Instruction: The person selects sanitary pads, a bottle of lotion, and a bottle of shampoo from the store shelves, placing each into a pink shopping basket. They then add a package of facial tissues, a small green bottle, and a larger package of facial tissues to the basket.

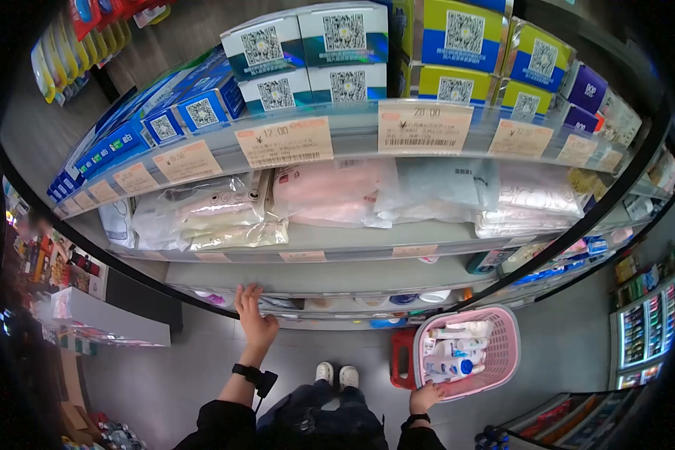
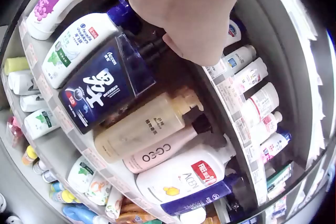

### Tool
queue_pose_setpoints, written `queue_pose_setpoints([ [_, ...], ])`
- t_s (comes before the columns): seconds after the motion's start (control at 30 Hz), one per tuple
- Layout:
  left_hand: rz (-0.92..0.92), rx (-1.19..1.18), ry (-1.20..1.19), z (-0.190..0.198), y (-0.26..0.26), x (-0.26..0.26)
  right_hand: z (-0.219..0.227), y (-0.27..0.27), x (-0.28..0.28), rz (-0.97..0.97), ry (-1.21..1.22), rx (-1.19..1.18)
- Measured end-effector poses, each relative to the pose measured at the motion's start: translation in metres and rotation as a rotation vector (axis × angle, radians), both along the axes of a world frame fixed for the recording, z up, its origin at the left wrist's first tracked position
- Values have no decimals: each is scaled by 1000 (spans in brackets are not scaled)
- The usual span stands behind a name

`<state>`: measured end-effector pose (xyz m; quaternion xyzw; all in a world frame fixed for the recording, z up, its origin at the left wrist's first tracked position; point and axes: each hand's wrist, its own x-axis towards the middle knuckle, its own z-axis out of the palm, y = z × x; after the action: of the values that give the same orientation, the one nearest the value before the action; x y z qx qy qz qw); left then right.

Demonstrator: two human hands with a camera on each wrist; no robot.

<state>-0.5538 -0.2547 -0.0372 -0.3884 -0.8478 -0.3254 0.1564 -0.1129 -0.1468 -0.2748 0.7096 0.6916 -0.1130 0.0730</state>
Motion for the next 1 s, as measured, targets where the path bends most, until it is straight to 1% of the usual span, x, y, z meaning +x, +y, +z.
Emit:
queue_pose_setpoints([
  [0.07,-3,-14,-4,-2,-3,1,1,-3,2,25,-34,48],
  [0.1,-3,-3,9,-4,-2,0,3,-5,3,33,2,64],
  [0.17,-4,8,14,-5,-2,-2,6,-2,2,6,-1,2],
  [0.23,-27,10,14,-5,-4,-4,9,-1,1,-2,-11,-10],
  [0.4,-53,7,29,-6,-9,-7,-6,-1,5,0,7,25],
  [0.57,-89,2,32,1,-17,-10,-11,4,10,9,11,-38],
  [0.6,-118,66,35,0,-20,-11,-11,5,12,8,7,-33],
  [0.63,-146,130,36,-2,-25,-11,-11,6,15,24,47,-82],
  [0.67,-147,136,30,-14,-34,-12,-10,7,18,40,87,-129],
  [0.7,-142,220,15,-37,-48,-15,-10,6,19,39,82,-123],
  [0.73,-137,304,-1,-56,-60,-19,-12,2,20,44,125,-64],
  [0.77,-138,312,-4,-66,-70,-24,-11,0,19,49,169,-6],
  [0.83,-23,150,-292,-80,-87,-37,-3,-8,13,48,180,20],
  [0.87,-27,153,-295,-78,-87,-45,-1,-12,12,48,193,37],
  [0.9,38,163,-283,-77,-85,-53,1,-15,11,44,190,39],
  [0.93,103,172,-271,-76,-82,-62,-1,-18,11,81,194,88],
  [0.97,100,171,-277,-80,-80,-74,-2,-21,13,120,197,136],
  [1.0,117,129,-266,-84,-74,-87,-4,-21,15,117,192,135],
])
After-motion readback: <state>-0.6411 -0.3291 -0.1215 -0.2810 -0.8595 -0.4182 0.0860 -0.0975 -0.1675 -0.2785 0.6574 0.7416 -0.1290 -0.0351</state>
